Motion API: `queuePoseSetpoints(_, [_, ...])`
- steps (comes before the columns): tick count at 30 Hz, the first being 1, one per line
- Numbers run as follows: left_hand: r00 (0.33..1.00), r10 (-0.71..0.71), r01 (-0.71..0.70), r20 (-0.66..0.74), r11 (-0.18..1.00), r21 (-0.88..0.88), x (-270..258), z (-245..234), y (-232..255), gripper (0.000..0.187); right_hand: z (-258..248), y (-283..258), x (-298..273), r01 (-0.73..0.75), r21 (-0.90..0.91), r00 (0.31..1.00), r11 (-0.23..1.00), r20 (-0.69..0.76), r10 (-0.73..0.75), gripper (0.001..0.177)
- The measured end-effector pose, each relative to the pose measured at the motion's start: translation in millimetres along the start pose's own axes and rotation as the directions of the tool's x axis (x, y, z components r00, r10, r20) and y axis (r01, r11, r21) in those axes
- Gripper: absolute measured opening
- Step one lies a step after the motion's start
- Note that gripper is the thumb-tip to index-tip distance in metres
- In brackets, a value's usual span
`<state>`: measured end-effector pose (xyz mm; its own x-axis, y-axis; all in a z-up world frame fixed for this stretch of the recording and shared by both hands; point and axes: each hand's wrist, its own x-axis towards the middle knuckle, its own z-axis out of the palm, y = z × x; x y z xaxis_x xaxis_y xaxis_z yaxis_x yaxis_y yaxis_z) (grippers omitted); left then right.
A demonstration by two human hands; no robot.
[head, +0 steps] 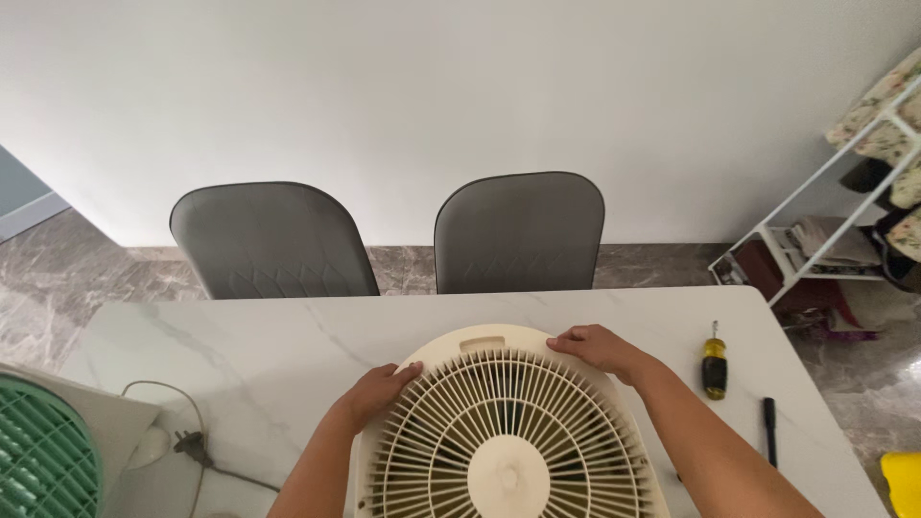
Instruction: The person wipes the fan cage with a cloth, then places it onto the fan base. They use a screwdriver to tighten screws around the cage, securing it to the base. The clip ends before the fan is fully reassembled.
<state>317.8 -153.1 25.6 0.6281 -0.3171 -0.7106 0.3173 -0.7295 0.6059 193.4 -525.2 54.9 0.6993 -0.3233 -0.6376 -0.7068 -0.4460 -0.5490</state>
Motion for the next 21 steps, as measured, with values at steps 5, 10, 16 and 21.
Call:
queuePoseSetpoints(5, [0.988,0.006,0.022,0.156,0.984,-0.176,0,1,8,0.08,-3,0,9,-0.047,0.05,0.986,0.998,0.163,0.038,0.073])
queuePoseSetpoints(10, [0.982,-0.084,0.098,0.169,0.992,-0.081,-8,-3,14,0.083,-10,11,11,-0.12,0.23,0.946,0.966,0.322,0.041,0.076])
queuePoseSetpoints(16, [0.98,-0.035,0.076,0.197,0.976,-0.205,-5,-1,6,0.081,-3,22,13,-0.172,0.316,0.944,0.933,0.325,0.063,0.077])
queuePoseSetpoints(21, [0.98,0.03,0.034,0.197,0.949,-0.314,1,3,-4,0.081,1,20,8,-0.162,0.348,0.949,0.924,0.313,0.048,0.071])
